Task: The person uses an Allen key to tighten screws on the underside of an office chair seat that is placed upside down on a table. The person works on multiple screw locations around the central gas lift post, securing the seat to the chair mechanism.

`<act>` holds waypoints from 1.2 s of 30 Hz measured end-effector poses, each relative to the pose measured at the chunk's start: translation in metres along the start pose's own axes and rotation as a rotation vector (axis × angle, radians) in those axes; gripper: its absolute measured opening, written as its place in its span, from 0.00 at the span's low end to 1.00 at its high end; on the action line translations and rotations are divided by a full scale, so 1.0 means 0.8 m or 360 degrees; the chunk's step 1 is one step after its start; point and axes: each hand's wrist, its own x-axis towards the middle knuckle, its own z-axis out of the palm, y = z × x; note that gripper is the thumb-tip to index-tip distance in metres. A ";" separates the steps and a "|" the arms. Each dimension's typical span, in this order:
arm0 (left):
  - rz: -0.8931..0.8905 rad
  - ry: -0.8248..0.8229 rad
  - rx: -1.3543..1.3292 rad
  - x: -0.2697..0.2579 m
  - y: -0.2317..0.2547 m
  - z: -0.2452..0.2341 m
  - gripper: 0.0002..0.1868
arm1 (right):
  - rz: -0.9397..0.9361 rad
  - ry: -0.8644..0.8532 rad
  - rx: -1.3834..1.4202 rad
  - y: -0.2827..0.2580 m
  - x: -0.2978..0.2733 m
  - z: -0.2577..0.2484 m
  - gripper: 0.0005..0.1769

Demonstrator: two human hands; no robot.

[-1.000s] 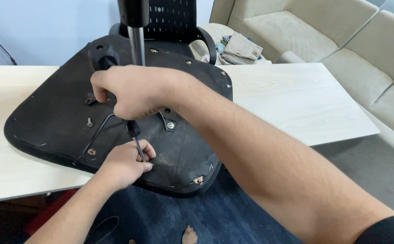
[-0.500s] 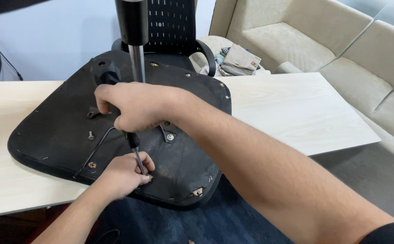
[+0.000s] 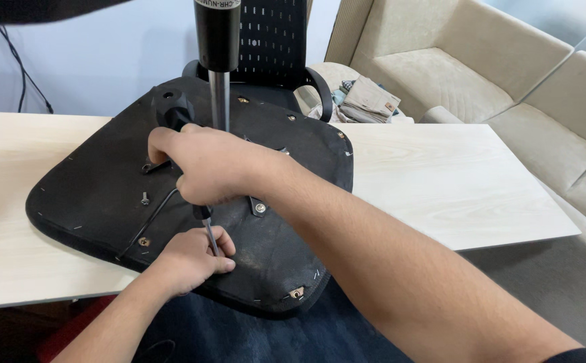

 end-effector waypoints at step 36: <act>0.0000 -0.0049 0.0003 0.004 -0.007 -0.002 0.07 | 0.0118 0.0166 -0.0110 -0.023 -0.016 0.008 0.13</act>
